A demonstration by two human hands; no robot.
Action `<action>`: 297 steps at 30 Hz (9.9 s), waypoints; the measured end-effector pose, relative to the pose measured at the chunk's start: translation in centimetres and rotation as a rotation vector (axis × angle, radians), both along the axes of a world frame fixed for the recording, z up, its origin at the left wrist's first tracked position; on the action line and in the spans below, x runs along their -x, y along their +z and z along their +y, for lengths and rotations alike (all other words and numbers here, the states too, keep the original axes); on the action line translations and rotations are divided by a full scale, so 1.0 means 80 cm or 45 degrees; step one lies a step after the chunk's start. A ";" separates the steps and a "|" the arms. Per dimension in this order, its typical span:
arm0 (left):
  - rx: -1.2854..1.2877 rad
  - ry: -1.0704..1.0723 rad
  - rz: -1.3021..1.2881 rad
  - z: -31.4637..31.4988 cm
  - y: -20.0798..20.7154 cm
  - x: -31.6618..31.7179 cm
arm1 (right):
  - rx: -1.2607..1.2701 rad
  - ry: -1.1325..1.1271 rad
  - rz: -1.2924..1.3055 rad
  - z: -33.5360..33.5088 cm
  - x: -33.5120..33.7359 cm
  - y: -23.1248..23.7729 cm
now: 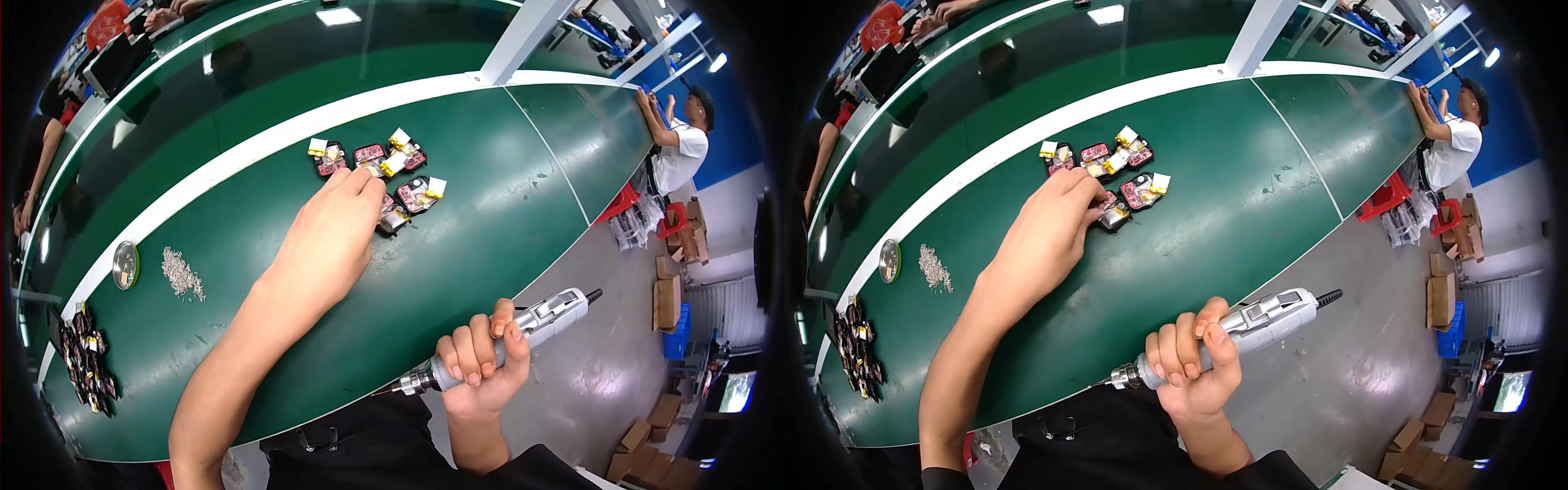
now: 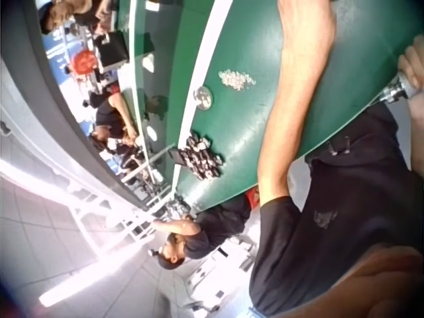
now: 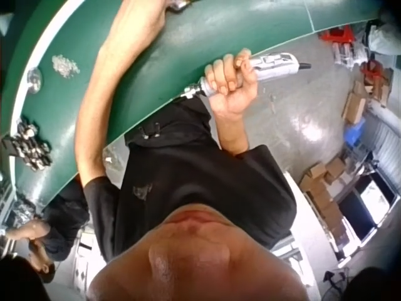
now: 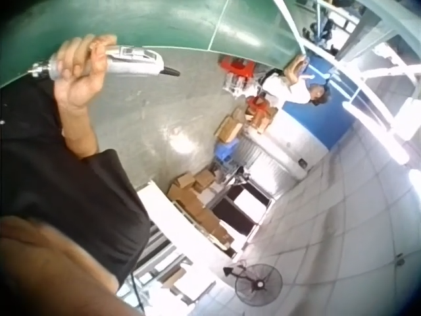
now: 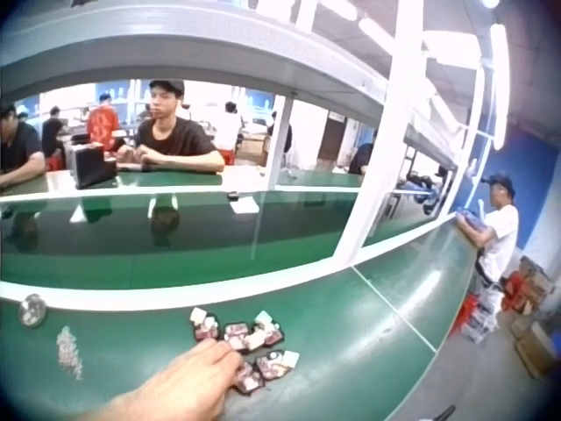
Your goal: The person is using an electric screwdriver to secure components inside small electronic device housings at a factory workbench.
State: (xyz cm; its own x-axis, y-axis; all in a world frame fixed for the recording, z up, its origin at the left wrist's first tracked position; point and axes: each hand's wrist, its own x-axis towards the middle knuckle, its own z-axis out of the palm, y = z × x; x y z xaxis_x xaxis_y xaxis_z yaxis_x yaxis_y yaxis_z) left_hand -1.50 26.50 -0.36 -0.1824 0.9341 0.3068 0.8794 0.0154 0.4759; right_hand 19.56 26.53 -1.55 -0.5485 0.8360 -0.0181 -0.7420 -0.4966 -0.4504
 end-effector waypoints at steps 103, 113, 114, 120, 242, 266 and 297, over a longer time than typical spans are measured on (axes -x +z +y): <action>0.143 1.034 0.396 -0.396 -0.003 0.062 | -0.427 0.724 0.234 0.004 0.068 -0.003; 0.073 0.789 0.212 -0.346 -0.009 0.009 | -0.201 0.827 0.120 -0.040 0.085 -0.027; 0.058 0.715 0.189 -0.332 -0.011 0.001 | -0.202 0.824 0.112 -0.042 0.084 -0.030; 0.048 0.662 0.326 -0.289 -0.020 0.002 | -0.120 0.816 0.122 -0.043 0.073 -0.034; 0.312 -0.231 0.428 -0.181 0.031 0.019 | 0.104 0.294 -0.027 -0.049 0.028 -0.015; 0.004 -0.300 0.184 -0.202 -0.003 -0.022 | 0.165 0.539 -0.102 -0.093 0.032 -0.013; -0.102 -0.193 0.571 -0.218 -0.021 -0.056 | 0.104 0.548 -0.142 -0.107 0.024 -0.012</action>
State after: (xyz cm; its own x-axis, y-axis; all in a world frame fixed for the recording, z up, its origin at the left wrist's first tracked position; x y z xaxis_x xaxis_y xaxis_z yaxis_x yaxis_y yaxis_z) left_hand 2.98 9.05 -2.06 0.1208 0.9103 0.3959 0.9877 -0.1500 0.0437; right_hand 17.65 17.96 -2.53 -0.8368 0.5257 -0.1531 -0.4093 -0.7863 -0.4627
